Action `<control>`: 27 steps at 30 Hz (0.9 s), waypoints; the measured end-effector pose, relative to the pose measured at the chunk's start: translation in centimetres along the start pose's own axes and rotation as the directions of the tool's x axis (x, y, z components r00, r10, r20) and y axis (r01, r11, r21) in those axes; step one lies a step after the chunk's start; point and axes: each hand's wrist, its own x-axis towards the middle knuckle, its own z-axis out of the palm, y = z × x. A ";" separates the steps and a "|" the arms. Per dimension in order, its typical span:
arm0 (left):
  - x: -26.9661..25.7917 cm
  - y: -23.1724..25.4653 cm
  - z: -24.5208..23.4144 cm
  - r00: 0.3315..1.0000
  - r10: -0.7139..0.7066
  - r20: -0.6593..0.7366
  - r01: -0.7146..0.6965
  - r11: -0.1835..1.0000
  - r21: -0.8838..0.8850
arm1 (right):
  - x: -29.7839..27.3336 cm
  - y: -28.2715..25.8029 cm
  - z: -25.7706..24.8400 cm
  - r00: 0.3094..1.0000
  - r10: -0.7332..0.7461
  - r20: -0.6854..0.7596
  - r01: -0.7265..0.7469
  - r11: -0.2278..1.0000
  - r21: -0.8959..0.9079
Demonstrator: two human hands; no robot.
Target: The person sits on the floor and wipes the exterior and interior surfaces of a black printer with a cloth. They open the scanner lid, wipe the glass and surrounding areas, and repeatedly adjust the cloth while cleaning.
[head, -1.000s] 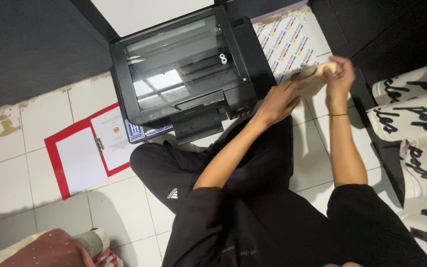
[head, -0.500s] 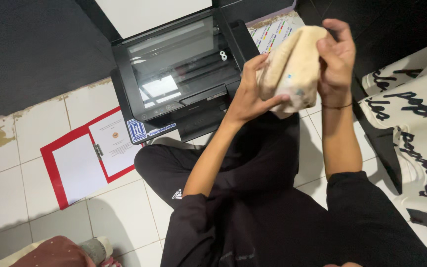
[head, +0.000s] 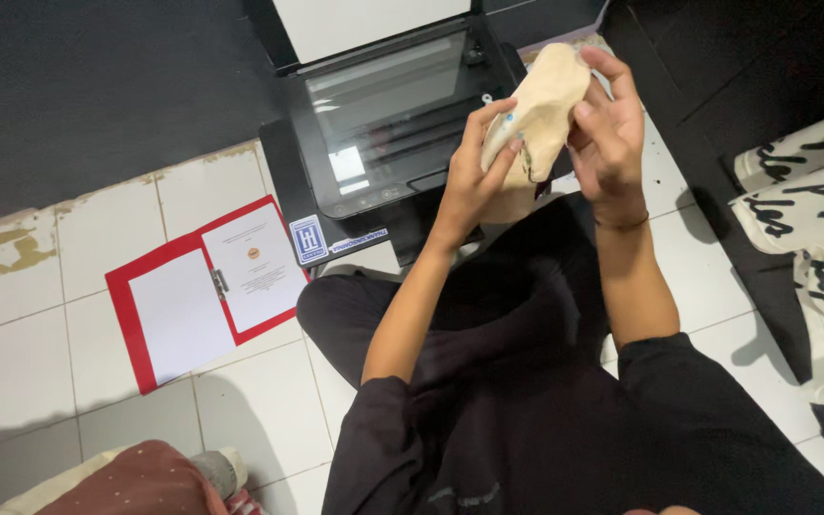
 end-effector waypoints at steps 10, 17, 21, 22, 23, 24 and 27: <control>5.3 -1.7 -1.1 0.987 -0.139 0.085 0.160 0.930 -0.332 | 0.9 2.7 -1.6 0.989 -0.148 -0.009 0.128 0.884 -0.450; 8.7 -2.6 -1.5 0.993 -0.103 0.056 0.116 0.932 -0.345 | 0.2 1.6 -3.1 0.918 -0.344 0.198 0.344 0.439 -0.830; 12.0 -2.4 -1.6 0.967 -0.235 0.099 0.254 0.865 -0.432 | 1.3 0.4 -5.3 0.797 -0.277 0.537 0.567 0.034 -0.823; 12.5 -2.4 -1.6 0.961 -0.241 0.136 0.277 0.846 -0.456 | 1.6 -0.2 -6.0 0.766 -0.245 0.595 0.611 -0.015 -0.792; 12.9 -2.3 -1.5 0.954 -0.246 0.173 0.300 0.825 -0.479 | 2.0 -0.5 -6.5 0.731 -0.211 0.649 0.652 -0.061 -0.755; 13.3 -2.4 -1.3 0.946 -0.250 0.208 0.323 0.804 -0.500 | 2.6 -0.9 -7.0 0.707 -0.201 0.677 0.678 -0.077 -0.731; 13.5 -3.1 -0.5 0.907 -0.299 0.298 0.412 0.778 -0.475 | 4.8 -2.1 -8.4 0.640 -0.200 0.742 0.746 -0.072 -0.662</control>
